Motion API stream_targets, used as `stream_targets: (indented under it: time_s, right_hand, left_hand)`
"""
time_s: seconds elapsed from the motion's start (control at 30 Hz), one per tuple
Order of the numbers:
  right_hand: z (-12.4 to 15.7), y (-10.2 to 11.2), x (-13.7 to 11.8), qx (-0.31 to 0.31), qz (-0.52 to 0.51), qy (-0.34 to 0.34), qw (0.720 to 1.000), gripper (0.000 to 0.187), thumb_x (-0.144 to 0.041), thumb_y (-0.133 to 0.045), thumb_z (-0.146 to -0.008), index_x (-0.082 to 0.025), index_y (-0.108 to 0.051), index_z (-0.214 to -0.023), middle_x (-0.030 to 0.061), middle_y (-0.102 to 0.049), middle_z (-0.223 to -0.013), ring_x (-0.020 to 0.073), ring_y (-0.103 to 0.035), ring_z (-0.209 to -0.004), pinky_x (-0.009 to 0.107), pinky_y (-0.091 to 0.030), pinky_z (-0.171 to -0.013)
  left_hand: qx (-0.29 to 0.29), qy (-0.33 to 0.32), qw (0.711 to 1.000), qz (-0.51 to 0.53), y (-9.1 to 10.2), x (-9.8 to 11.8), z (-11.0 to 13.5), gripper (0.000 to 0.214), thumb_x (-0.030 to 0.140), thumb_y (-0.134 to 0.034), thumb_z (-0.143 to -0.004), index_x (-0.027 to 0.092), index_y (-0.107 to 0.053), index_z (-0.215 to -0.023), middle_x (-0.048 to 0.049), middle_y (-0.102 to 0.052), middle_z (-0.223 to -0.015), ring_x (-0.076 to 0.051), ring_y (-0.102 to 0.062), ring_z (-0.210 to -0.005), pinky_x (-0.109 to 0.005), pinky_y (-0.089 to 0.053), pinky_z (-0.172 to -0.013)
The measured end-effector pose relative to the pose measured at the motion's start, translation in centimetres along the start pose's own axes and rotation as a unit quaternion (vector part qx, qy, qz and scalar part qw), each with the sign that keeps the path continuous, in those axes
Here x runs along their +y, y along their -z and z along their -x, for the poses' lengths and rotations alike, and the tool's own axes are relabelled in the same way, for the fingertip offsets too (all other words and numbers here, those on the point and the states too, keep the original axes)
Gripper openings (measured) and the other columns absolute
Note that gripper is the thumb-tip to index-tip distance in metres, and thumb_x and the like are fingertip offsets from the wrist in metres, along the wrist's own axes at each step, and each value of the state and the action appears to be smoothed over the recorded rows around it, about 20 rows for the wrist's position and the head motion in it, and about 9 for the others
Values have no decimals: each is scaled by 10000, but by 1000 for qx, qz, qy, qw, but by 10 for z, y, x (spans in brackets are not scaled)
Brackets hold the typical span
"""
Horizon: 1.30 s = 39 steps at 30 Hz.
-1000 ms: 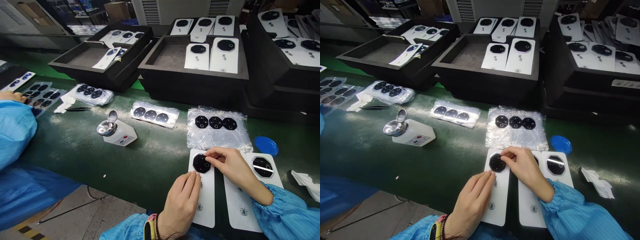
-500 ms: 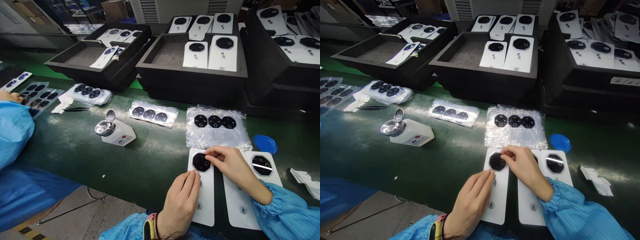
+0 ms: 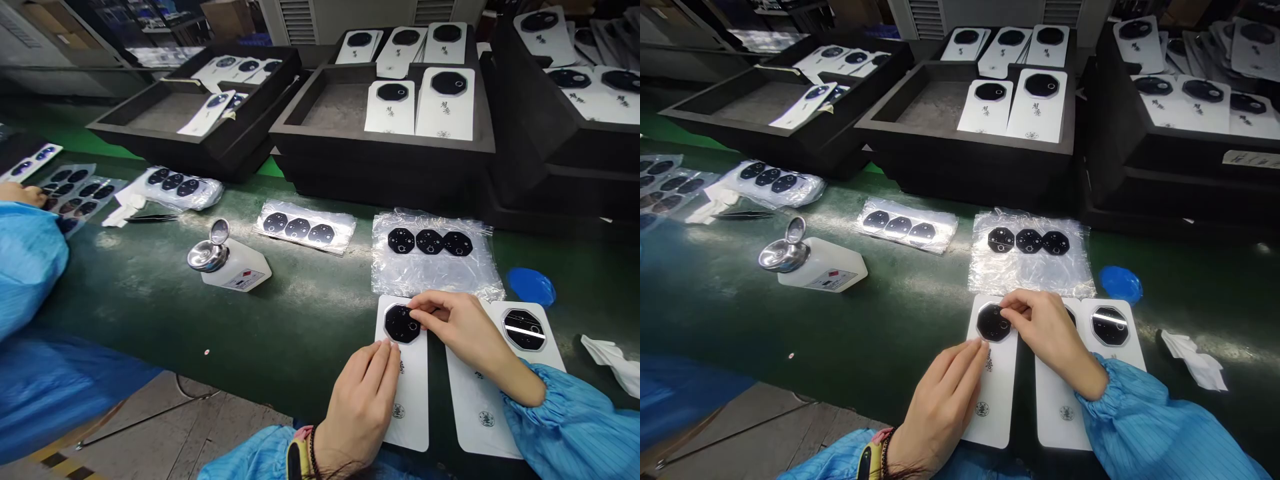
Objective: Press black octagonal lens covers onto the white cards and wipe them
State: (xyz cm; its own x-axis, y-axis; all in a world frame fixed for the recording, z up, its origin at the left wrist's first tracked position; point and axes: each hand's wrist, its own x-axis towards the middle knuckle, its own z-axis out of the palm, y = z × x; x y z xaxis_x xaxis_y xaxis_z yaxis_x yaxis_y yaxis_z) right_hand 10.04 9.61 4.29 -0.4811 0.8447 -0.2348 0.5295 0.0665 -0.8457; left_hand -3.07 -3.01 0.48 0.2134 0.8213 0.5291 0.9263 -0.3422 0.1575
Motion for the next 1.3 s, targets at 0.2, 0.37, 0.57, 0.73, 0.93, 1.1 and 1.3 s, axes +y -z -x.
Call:
stream_targets:
  time_s: [0.2,0.37,0.57,0.73,0.93,1.1,1.3]
  right_hand:
    - [1,-1,0,13,13,22,1000,130,-212,-580,-723,-239,-706,-701,4,-727,-698,200,-680,-651,343,-557,-644]
    - [0,-2,1,18,29,36,999,145,-202,-575,-730,-251,-706,-692,-6,-728,-691,195,-678,-629,335,-557,-629]
    - [1,-2,0,24,47,40,998,148,-191,-579,-733,-250,-711,-705,-14,-729,-694,189,-674,-625,321,-552,-615]
    - [3,-3,1,29,67,45,996,152,-186,-580,-751,-253,-716,-740,-12,-725,-718,186,-667,-646,326,-546,-631]
    - [0,-3,3,41,83,82,992,151,-179,-579,-751,-250,-697,-688,8,-665,-758,160,-610,-609,284,-521,-516]
    - [0,-3,5,33,89,87,992,156,-148,-581,-759,-240,-691,-698,5,-662,-751,157,-609,-622,283,-521,-541]
    - [1,-4,6,38,106,99,989,158,-133,-574,-776,-228,-678,-706,4,-649,-740,157,-608,-621,283,-518,-543]
  left_hand:
    - [-3,-1,1000,8,0,0,1,292,31,-342,-911,24,-605,-1037,-148,-693,-928,-214,-650,-848,-304,-584,-723]
    - [-13,-7,1000,-6,1,0,-1,323,22,-318,-914,1,-599,-1072,-148,-684,-940,-206,-635,-854,-292,-574,-739]
    - [-18,-13,999,-24,2,-1,-1,339,28,-301,-927,6,-616,-1051,-136,-680,-940,-194,-629,-839,-275,-570,-733]
    - [-24,-15,999,-16,1,-1,1,307,44,-347,-919,5,-601,-1087,-149,-671,-962,-205,-625,-861,-291,-575,-739]
    - [-15,-15,1000,-22,1,-1,0,318,31,-333,-915,12,-612,-1065,-140,-678,-943,-196,-626,-844,-277,-578,-728]
    - [-6,-17,999,-32,2,0,-3,324,28,-316,-926,18,-623,-1029,-128,-689,-915,-186,-637,-815,-265,-578,-715]
    - [-9,-16,999,-35,2,1,-3,327,20,-311,-923,7,-621,-1028,-131,-688,-919,-187,-638,-811,-267,-576,-714]
